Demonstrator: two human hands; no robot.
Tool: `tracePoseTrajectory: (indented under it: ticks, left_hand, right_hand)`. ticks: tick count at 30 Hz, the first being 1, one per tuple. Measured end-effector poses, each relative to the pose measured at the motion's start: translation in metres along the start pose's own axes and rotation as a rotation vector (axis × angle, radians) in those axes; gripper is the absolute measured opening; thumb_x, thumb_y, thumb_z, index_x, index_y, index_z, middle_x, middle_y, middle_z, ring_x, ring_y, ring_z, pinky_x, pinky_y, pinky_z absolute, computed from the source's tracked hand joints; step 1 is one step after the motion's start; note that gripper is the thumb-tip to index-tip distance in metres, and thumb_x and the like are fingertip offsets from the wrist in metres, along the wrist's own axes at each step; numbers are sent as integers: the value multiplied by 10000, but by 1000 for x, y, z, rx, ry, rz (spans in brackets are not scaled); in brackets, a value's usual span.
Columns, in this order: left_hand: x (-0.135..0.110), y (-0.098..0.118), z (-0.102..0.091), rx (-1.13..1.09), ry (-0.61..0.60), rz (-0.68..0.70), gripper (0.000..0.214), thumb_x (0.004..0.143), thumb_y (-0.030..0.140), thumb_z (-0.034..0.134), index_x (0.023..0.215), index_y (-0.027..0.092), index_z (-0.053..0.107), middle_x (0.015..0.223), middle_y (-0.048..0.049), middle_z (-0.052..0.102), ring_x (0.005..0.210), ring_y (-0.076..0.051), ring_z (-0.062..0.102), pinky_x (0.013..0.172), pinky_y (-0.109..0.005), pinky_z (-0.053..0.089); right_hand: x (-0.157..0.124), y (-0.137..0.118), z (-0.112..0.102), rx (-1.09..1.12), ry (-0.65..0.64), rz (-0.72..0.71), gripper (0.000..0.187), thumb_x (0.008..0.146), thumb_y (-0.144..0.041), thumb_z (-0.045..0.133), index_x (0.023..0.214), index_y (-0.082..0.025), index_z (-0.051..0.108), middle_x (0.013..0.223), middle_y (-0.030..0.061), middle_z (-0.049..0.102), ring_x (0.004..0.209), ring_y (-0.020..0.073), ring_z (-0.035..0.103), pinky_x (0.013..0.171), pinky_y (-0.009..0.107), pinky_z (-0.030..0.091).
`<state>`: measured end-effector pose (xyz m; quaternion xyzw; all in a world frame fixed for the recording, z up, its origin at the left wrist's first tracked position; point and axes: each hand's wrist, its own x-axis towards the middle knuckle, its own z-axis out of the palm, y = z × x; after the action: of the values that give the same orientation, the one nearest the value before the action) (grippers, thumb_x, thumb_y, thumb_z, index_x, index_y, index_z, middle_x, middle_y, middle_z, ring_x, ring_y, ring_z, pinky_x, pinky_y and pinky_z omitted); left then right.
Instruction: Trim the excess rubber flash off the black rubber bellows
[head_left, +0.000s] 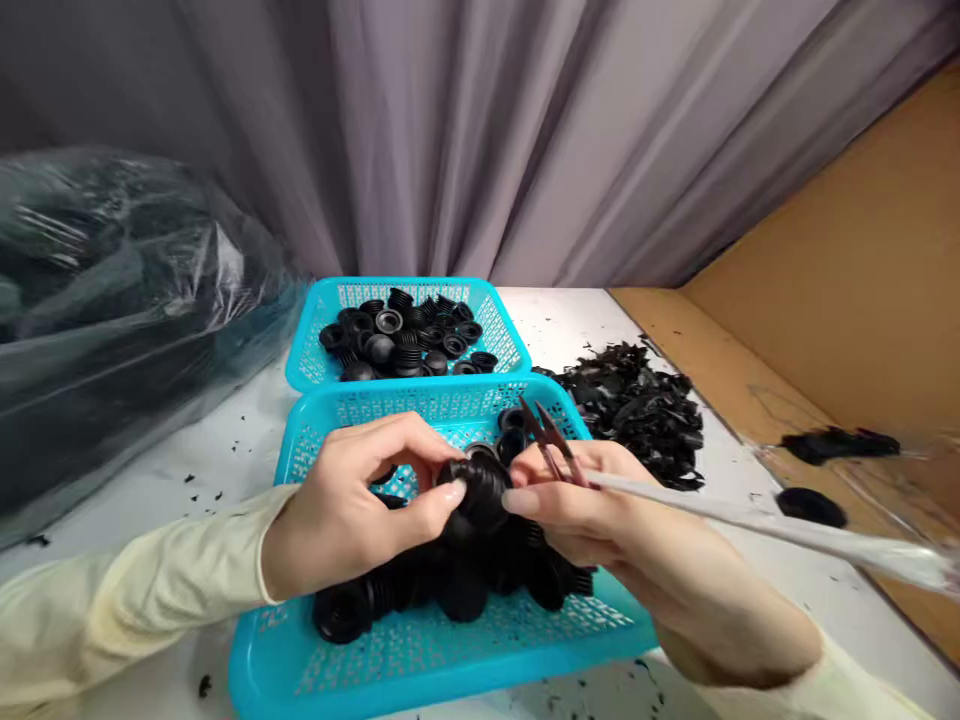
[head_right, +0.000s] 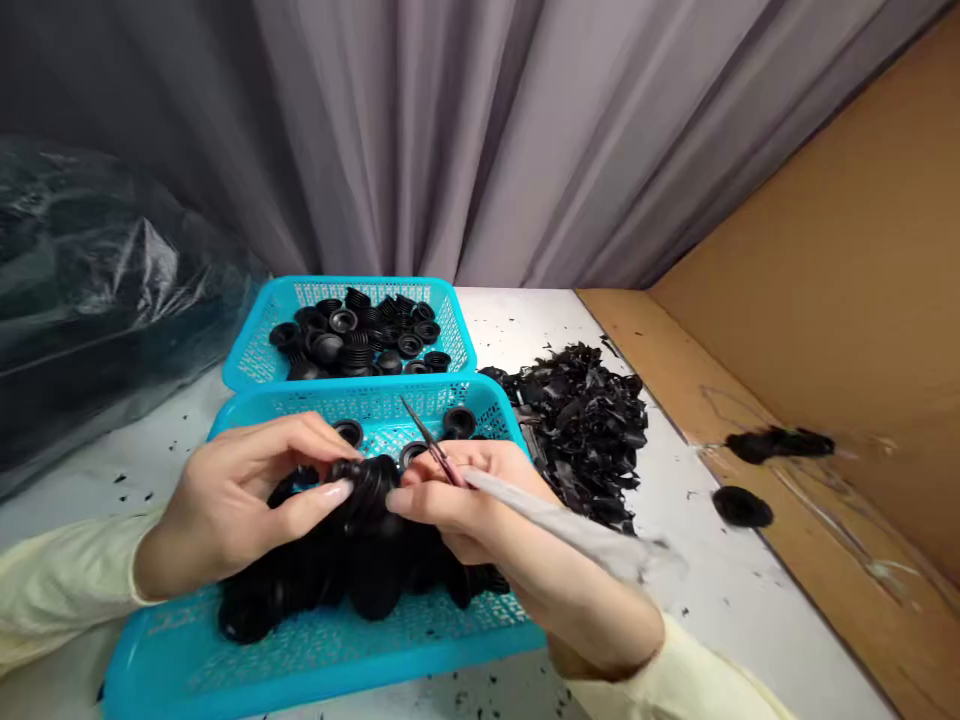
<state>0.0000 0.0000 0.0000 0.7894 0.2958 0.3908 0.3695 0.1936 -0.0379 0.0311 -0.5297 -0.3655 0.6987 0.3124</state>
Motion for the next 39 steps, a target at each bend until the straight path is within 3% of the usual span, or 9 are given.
tracePoseTrajectory:
  ticks: [6,10,13,20,24,27,30,33,39]
  left_hand:
    - [4,2,0,25,43,50,87,775,74,607,703,122,601,696,-47,625,637,-144,600,567,-252,484]
    - [8,1,0,-4,128,-49,111,752,77,585,665,143,564,683,-26,568,639,-146,567,558,-263,457]
    - [9,1,0,-23,134,-92,111,743,99,573,653,155,539,671,-14,534,636,-151,550,562,-275,447]
    - [7,1,-1,26,82,-85,110,737,102,562,647,155,527,673,-20,535,636,-159,539,552,-286,421]
    - [6,1,-1,26,32,-107,117,739,113,556,633,155,527,660,-14,534,624,-150,521,553,-283,405]
    - [6,3,-2,-4,-6,-156,127,735,136,552,615,160,519,652,-7,529,616,-139,506,559,-274,396]
    - [7,6,-2,-44,-63,-224,139,713,154,557,585,164,504,641,7,516,603,-123,488,569,-260,384]
    - [9,8,-2,-116,-165,-369,143,684,196,575,573,167,489,626,21,498,583,-113,466,562,-251,371]
    - [15,3,-3,-214,-296,-580,147,650,239,598,575,170,493,579,44,485,551,-99,425,529,-233,337]
  right_hand:
    - [1,7,-4,-131,49,-113,291,678,-349,748,645,-193,505,527,-105,247,459,53,143,414,222,109]
    - [-3,6,-17,-607,124,-381,285,742,-356,639,560,-196,491,519,-60,330,483,88,252,418,237,203]
    - [-6,11,-24,-997,-6,-517,138,715,-164,589,585,-193,552,472,-61,424,418,80,319,401,224,255]
    - [0,31,-17,-1521,12,-686,158,658,-185,804,661,-185,645,600,1,634,461,136,579,415,239,360]
    - [-4,25,-22,-1492,-18,-819,190,658,-244,834,726,-171,672,615,15,650,525,173,624,413,252,418]
    - [-11,16,-29,-1369,91,-947,307,921,-368,554,1031,-119,695,622,52,662,507,182,622,434,273,460]
    - [-18,8,-31,-1104,168,-931,452,1002,-431,318,1249,-204,622,520,-11,598,389,130,531,379,234,413]
    - [-21,4,-25,-944,254,-839,352,974,-426,414,1063,-298,730,490,-28,575,357,105,459,330,223,331]
    - [-18,7,-5,-423,167,-494,125,881,-356,608,841,-239,623,598,-15,704,497,118,619,442,187,479]
